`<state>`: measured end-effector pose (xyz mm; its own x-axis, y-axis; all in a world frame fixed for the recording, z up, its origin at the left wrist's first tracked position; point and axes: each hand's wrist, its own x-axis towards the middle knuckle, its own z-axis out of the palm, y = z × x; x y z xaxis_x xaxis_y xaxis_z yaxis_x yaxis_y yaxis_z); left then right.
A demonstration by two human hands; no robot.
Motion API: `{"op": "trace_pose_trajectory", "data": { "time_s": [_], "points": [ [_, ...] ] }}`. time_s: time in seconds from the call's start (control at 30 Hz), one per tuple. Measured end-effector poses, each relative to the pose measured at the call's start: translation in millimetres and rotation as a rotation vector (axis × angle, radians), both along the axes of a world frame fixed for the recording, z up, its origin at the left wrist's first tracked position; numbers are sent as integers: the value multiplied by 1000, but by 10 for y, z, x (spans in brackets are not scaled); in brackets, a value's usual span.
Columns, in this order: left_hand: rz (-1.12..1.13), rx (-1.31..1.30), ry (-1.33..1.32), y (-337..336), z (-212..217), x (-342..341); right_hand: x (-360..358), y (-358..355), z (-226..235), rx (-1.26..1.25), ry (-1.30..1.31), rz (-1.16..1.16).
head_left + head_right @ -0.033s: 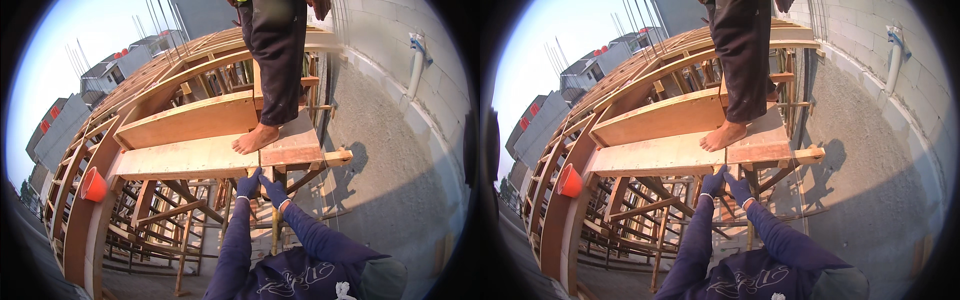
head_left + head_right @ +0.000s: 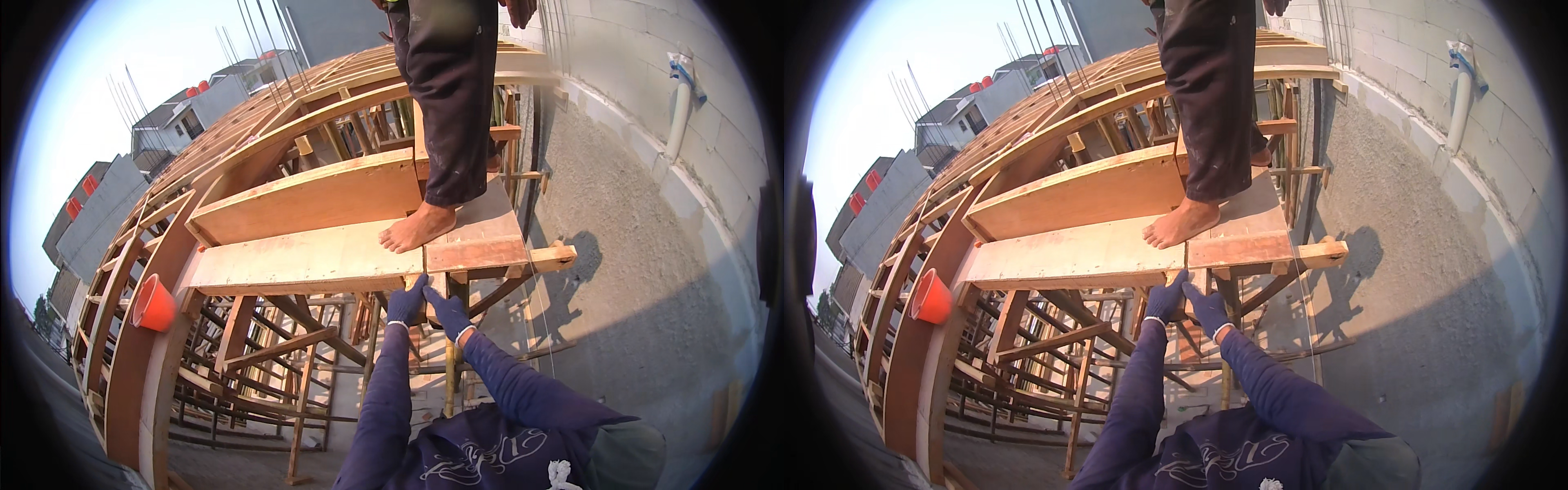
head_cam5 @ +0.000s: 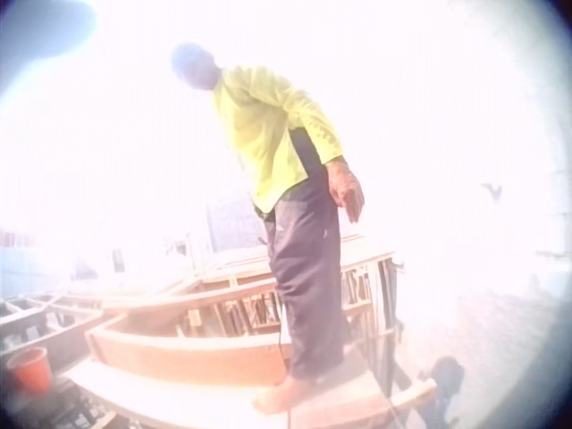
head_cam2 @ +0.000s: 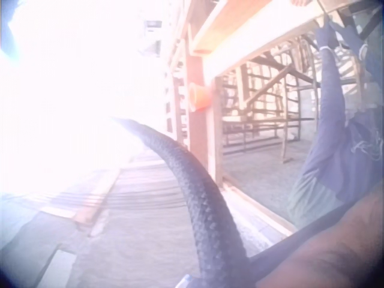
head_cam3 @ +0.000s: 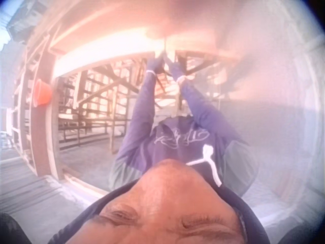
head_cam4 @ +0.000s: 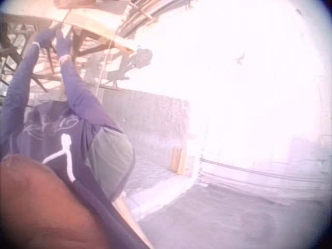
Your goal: The person assists in assembling a curved wooden structure by holding and aligning wooden planks while a coworker hammers nails. The person uses both hands to stabilize the planks and occasionally passes a small wooden block to the coworker.
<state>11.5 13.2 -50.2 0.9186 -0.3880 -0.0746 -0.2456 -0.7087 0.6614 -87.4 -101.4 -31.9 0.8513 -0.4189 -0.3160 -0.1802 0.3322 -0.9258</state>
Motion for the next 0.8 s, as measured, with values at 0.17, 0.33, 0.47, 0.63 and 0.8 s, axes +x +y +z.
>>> {"op": "trace_pose_trajectory", "data": {
  "time_s": [0.17,0.33,0.47,0.63,0.8],
  "points": [
    [-36,-24,-169,145,-243,222,64,66,175,-13,-28,26],
    [145,-204,98,-2,163,-10,85,-10,35,-58,-17,28],
    [237,-167,182,39,282,-18,92,56,29,-43,-36,33],
    [132,-180,96,24,228,1,182,16,-185,-21,-90,14],
    [184,-213,167,7,285,-25,-30,16,288,-86,40,40]
  ]
}}
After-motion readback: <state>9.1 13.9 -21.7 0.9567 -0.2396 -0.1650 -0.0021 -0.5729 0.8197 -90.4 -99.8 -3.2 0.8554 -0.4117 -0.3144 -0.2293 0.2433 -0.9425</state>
